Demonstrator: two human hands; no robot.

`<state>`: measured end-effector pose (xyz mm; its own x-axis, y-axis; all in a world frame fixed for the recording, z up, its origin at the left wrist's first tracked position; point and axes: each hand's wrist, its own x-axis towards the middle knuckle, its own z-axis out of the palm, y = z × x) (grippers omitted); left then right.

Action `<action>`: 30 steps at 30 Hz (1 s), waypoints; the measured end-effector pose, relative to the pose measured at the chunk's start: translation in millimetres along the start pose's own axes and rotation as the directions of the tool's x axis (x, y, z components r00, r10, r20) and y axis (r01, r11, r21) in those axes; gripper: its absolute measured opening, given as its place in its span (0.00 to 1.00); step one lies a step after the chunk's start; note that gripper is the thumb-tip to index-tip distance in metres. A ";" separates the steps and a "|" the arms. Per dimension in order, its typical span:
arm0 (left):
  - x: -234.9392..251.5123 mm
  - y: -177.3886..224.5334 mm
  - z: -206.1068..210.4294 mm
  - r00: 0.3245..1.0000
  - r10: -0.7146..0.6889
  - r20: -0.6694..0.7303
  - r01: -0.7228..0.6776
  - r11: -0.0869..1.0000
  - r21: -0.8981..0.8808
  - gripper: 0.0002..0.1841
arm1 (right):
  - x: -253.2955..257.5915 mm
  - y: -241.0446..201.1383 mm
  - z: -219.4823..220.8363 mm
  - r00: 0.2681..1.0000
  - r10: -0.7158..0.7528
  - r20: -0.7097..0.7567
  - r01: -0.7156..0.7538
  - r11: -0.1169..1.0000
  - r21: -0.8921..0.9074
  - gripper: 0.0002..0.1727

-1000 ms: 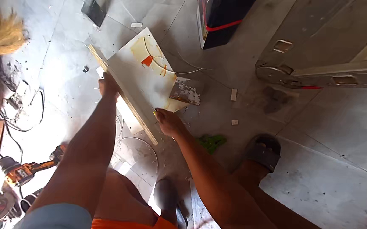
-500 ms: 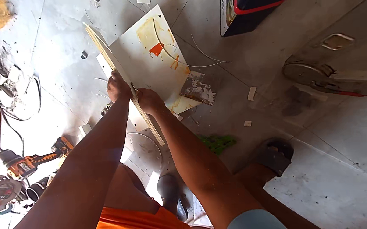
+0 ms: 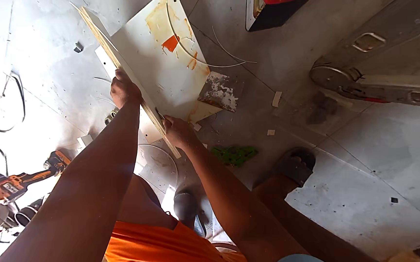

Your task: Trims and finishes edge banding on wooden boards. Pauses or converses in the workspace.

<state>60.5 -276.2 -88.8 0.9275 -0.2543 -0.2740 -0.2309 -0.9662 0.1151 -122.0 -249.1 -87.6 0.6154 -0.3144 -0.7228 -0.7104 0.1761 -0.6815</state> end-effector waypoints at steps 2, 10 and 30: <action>-0.6 -0.5 1.4 1.000 0.005 -0.008 -0.004 1.000 0.011 0.37 | -16.0 9.6 4.3 1.000 0.005 -0.017 -0.005 1.000 -0.002 0.27; -0.7 -1.2 0.6 1.000 0.004 0.002 -0.004 1.000 -0.020 0.37 | 26.6 -19.9 -7.0 0.985 -0.158 -0.066 0.156 0.987 -0.032 0.26; -3.5 2.5 -2.2 1.000 -0.028 -0.011 0.028 1.000 0.001 0.36 | 13.2 -16.4 -8.7 0.997 -0.066 0.025 0.066 0.998 0.011 0.27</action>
<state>57.3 -277.6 -85.4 0.9369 -0.2262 -0.2666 -0.2046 -0.9730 0.1064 -105.2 -264.2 -85.0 0.6697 -0.3016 -0.6786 -0.6644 0.1647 -0.7290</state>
